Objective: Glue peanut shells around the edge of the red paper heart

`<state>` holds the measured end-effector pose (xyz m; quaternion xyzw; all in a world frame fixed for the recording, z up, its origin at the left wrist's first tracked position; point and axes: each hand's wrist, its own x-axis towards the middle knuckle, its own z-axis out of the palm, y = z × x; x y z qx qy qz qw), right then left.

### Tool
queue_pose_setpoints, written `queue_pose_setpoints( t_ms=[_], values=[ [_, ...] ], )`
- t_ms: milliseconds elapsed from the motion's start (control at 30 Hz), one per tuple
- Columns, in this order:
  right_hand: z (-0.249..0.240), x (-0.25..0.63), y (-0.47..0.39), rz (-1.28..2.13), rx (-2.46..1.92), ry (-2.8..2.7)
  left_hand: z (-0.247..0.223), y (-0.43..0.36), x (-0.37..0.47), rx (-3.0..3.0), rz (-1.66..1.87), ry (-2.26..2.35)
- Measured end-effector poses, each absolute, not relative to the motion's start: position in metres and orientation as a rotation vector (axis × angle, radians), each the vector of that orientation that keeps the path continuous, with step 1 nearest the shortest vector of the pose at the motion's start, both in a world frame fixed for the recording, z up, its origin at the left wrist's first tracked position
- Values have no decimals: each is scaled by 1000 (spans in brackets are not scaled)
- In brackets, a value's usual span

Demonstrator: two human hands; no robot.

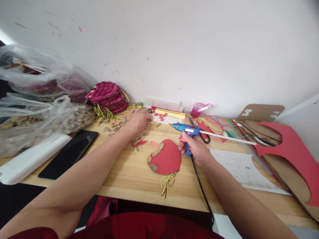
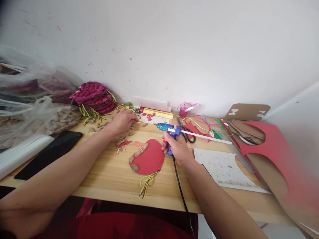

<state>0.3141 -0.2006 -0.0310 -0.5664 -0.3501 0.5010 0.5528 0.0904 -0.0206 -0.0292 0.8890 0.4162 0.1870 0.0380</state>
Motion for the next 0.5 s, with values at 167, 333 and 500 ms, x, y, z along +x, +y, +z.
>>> queue_pose_setpoints(
  t_ms=[167, 333, 500],
  values=[
    [-30, 314, -201, 1183, -1345, -830, -30, -20, 91, 2770, 492, 1249],
    [-29, 312, -201, 1190, -1355, -817, -30, -22, 93, 2784, 542, 1263],
    [-28, 312, -201, 1189, -1361, -817, -36, -17, 92, 2789, 599, 1266]
  ],
)
